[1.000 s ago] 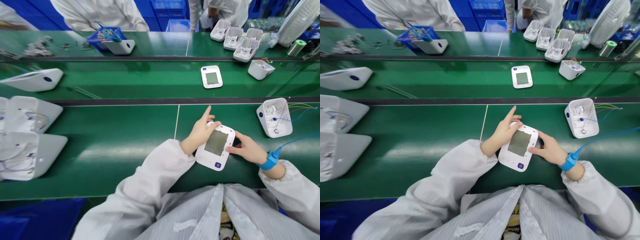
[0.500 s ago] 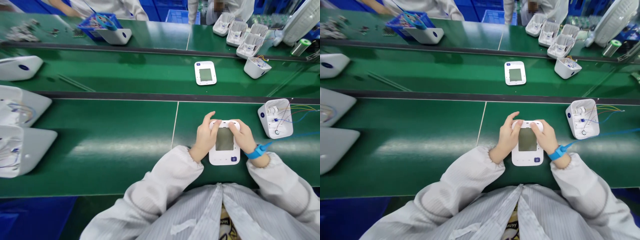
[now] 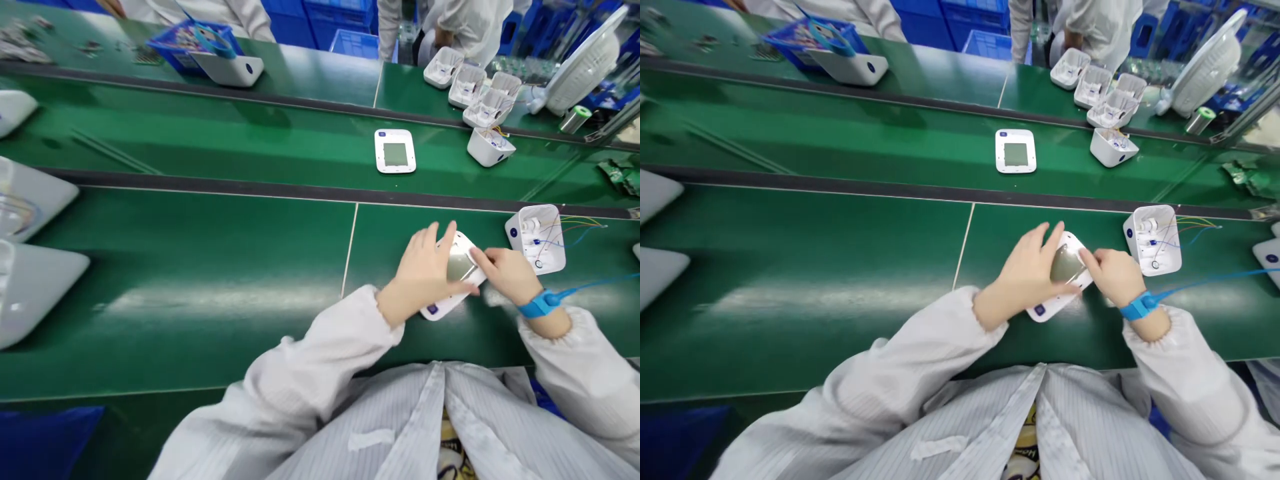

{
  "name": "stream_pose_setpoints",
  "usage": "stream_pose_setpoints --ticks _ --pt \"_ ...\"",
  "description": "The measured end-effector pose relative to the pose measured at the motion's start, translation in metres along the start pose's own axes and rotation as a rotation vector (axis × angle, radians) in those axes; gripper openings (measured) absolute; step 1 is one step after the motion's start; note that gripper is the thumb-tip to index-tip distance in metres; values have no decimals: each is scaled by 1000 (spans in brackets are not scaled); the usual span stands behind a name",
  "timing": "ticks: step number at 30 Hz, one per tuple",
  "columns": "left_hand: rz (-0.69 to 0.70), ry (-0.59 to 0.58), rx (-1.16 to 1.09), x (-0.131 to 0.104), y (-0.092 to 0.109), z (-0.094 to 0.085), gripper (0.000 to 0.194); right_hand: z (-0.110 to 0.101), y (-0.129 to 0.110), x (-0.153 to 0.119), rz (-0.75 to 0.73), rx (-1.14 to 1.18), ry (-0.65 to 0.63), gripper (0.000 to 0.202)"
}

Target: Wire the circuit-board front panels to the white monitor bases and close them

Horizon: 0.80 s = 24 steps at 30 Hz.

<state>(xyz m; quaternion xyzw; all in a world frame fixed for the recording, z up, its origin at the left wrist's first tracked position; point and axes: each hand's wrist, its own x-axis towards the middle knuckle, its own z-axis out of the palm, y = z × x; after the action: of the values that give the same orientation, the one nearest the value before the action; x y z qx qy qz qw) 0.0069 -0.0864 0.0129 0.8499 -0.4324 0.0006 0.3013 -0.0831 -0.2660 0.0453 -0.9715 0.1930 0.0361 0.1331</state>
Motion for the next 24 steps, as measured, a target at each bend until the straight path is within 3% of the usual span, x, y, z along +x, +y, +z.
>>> stream_pose_setpoints --ticks 1,3,5,7,9,14,24 --pt "38 -45 24 -10 1 1 136 -8 -1 -6 -29 -91 -24 61" --pt "76 -106 53 -28 -2 5 142 -18 -10 -14 -158 -237 60 50" --pt "74 -121 53 -38 -9 9 136 -19 -25 -13 -442 -314 163 44" --pt "73 -120 25 -41 -16 11 128 -12 -39 -5 -789 -307 97 62" --pt "93 -132 -1 -39 -21 12 120 -2 -47 6 -999 -286 -44 77" --pt "122 -141 -40 -39 -22 9 110 12 -49 16 -1008 -284 -153 86" --pt "130 -141 -139 -36 -19 2 98 5 -50 17 -972 -259 -233 81"
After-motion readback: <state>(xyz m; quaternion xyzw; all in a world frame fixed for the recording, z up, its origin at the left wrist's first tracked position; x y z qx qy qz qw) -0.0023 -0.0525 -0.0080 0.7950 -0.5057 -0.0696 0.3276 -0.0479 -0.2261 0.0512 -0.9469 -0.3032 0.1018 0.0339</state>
